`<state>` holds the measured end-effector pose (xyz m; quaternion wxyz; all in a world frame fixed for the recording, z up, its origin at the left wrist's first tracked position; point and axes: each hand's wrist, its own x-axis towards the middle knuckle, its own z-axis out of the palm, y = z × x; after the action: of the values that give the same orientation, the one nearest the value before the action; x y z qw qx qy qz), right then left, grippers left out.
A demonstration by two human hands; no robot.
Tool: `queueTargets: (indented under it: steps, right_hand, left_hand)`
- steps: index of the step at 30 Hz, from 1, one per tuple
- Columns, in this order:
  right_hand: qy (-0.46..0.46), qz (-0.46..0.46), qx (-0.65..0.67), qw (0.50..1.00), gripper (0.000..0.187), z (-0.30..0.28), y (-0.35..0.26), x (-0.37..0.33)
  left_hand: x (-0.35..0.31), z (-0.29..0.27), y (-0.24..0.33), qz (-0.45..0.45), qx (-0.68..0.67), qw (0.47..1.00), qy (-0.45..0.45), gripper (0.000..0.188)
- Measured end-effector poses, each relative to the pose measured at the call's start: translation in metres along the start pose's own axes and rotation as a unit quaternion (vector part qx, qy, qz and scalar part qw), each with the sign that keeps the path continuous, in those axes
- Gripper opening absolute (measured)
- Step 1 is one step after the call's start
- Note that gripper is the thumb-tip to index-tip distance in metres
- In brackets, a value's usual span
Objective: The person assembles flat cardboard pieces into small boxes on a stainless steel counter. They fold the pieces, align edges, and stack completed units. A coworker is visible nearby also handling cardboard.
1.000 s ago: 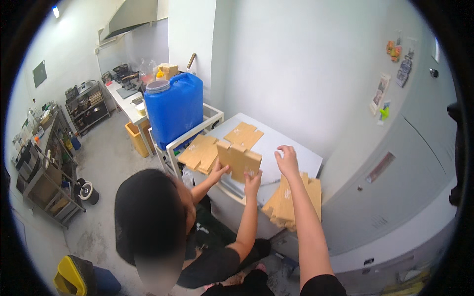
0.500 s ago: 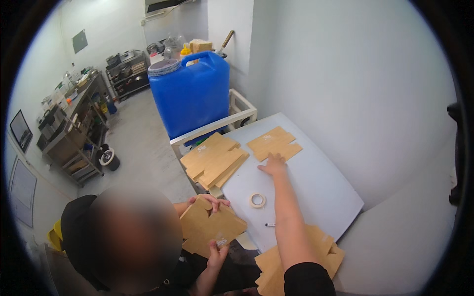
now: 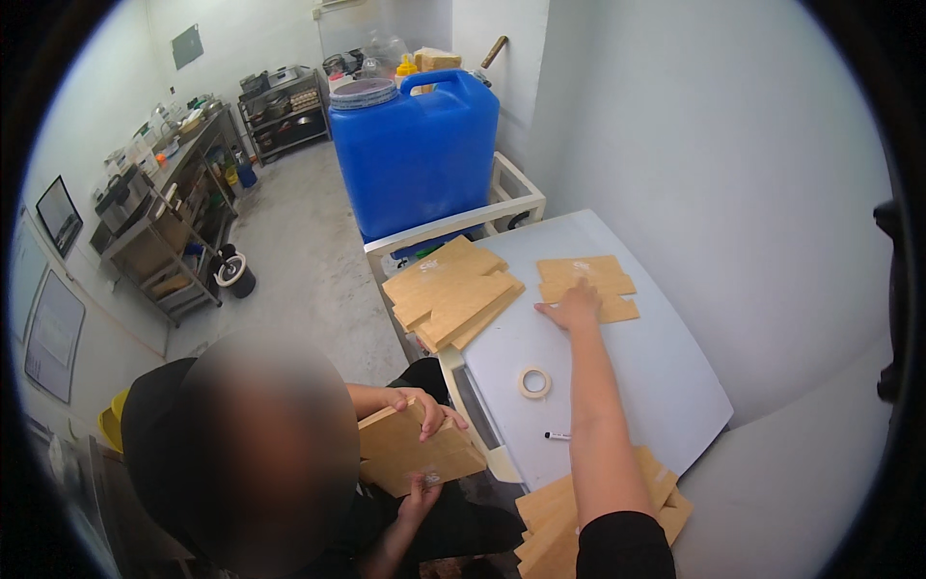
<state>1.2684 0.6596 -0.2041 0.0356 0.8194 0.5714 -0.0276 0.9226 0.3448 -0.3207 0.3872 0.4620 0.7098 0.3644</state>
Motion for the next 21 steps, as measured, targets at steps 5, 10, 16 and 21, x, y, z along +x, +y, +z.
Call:
queueTargets:
  steps: [5,10,16,21]
  right_hand:
    - [0.029,0.039,0.047,0.998,0.08,0.009,-0.012,0.01]
    - [0.051,-0.055,0.026,0.997,0.042,0.033,-0.008,0.029]
    - [0.082,-0.1,0.031,0.991,0.029,0.015,0.021,0.033]
    - [0.349,-0.024,0.279,0.894,0.03,-0.118,0.005,-0.015]
  left_hand:
    - [-0.005,-0.009,-0.004,0.001,0.004,1.0,0.029,0.043]
    - [-0.013,-0.016,-0.008,0.001,0.006,0.999,0.054,0.04]
    - [-0.035,-0.043,-0.032,0.005,0.01,0.994,0.104,0.037]
    - [-0.127,-0.189,-0.02,0.024,0.08,0.947,0.31,0.034]
